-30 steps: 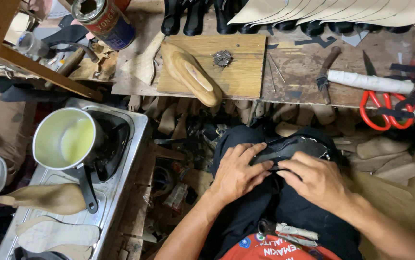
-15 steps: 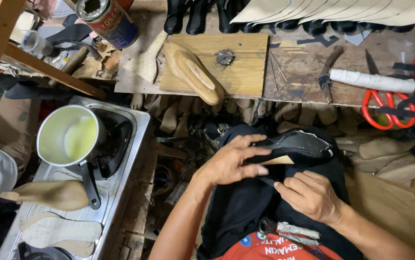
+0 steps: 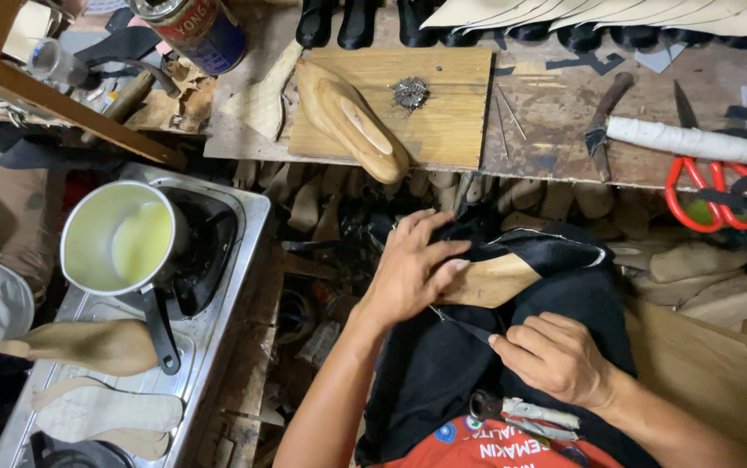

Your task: The person works on a black high-heeled shoe placed on a wooden shoe last. They apply glue to the shoe's sole edge, press the sole to the last, and use a hammer to drive nails into the heel area. The person repeatedly adjusts the shoe and uses a small tool to press the sole edge.

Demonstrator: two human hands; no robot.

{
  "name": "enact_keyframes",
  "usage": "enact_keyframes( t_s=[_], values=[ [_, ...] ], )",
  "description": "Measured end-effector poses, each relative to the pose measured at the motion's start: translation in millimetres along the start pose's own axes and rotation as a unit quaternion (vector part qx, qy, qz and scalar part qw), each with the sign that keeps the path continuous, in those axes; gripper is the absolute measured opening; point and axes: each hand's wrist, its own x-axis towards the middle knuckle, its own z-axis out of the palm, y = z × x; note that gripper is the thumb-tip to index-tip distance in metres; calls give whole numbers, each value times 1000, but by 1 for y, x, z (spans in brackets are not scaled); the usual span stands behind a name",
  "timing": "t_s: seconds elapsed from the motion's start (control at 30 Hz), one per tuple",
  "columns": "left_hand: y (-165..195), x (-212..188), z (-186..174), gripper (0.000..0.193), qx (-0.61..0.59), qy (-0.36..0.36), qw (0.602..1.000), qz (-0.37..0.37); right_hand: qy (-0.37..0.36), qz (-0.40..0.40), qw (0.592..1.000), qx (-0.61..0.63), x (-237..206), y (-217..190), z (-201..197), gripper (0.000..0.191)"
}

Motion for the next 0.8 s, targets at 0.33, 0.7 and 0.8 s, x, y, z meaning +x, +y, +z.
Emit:
enact_keyframes(
  t_s=[0.33,0.7,0.8],
  values=[
    [46,-52,0,28,-215,-127,959,-132,21,-24,999,-3,5,8,-5,22],
    [32,-87,49,28,-408,-43,845,-343,58,349,913,202,-9,-6,24,23],
    [25,-93,58,27,-476,-31,800,-363,36,506,786,354,-10,-8,29,29]
  ],
)
